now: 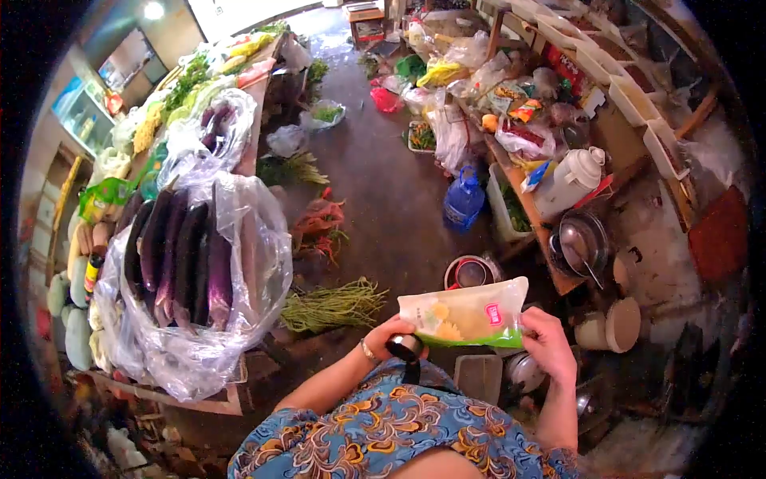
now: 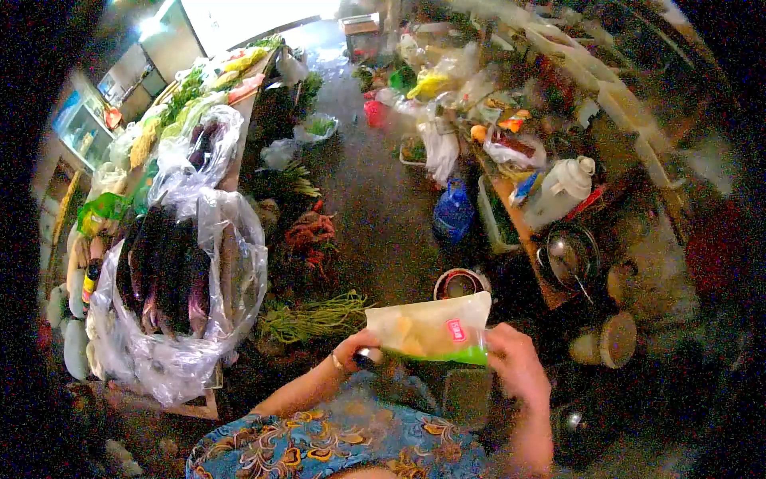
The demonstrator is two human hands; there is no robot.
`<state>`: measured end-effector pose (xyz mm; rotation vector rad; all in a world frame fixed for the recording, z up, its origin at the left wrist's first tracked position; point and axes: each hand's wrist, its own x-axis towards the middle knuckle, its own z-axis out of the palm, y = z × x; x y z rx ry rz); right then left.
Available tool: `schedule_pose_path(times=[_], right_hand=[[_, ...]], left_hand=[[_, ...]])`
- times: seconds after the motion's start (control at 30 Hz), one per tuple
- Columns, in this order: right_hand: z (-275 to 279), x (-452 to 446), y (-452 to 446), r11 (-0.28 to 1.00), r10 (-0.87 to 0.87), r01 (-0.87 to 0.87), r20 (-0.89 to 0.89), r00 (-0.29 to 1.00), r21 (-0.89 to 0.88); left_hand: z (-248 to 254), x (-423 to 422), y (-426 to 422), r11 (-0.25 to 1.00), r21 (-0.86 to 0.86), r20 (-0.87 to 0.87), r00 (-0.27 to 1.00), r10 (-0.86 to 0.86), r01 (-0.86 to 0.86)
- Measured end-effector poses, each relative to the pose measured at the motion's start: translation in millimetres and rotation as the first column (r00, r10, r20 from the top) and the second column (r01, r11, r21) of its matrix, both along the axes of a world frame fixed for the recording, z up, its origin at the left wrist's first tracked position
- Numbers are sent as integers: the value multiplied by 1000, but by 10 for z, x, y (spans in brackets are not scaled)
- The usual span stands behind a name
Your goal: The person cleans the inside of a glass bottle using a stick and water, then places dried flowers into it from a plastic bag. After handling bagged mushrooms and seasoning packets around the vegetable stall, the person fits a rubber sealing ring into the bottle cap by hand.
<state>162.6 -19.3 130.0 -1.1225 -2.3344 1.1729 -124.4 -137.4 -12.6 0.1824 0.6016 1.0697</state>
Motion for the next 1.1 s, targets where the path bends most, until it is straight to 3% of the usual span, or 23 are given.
schedule_pose_path(times=[0.07, 0.13, 0.2, 0.27, 0.4, 0.5, 0.6, 0.63, 0.67, 0.73, 0.8, 0.83, 0.9, 1.0, 1.1], right_hand=[[34, 40, 148, 999, 32, -33, 32, 999, 30], [58, 60, 294, 989, 87, -110, 204, 975, 102], [24, 66, 452, 988, 100, -123, 208, 973, 97], [41, 20, 595, 987, 114, -136, 220, 969, 88], [111, -146, 911, 997, -13, 6, 94, 996, 76], [116, -313, 1239, 994, -74, 75, -20, 997, 77], [81, -563, 1657, 985, -158, 167, -158, 975, 44], [79, -666, 1806, 959, -270, 247, -190, 944, -138], [71, -780, 1948, 893, -392, 318, -205, 897, -319], [-28, -1026, 2287, 770, -541, 233, -415, 731, -594], [-143, -1284, 2635, 648, -664, 99, -496, 560, -755], [-154, -1429, 2787, 631, -688, 117, -483, 542, -767], [-137, -1751, 3054, 537, -758, -51, -508, 408, -842], [-185, -2114, 3437, 506, -779, -184, -538, 324, -843], [-258, -2342, 3797, 483, -790, -231, -535, 300, -844]], left_hand=[[40, 45, 140, 1000, 4, -55, 998, 8, -8], [124, 102, 266, 999, -25, -70, 997, 41, -43], [110, 81, 400, 996, -52, -91, 993, 75, -79], [-54, 30, 556, 999, -34, -41, 999, 3, -4], [-221, -69, 1005, 997, -74, -78, 997, -2, -4], [-190, -155, 1408, 993, -117, 37, 999, 2, 3], [-377, -410, 1867, 997, -58, 37, 998, -45, 47], [-334, -512, 2013, 993, -112, -4, 1000, -27, 26], [-352, -615, 2180, 999, -44, 4, 1000, -30, 31], [-348, -913, 2486, 1000, -21, -58, 998, -6, 5], [-340, -1235, 2790, 994, 100, -28, 999, -46, 48], [-349, -1391, 2914, 993, 120, -87, 996, 10, 0], [-280, -1742, 3146, 989, 150, -70, 998, 2, 9], [-172, -2177, 3471, 987, 161, -44, 999, 9, -2], [-81, -2464, 3739, 989, 91, -97, 987, 128, -119]])
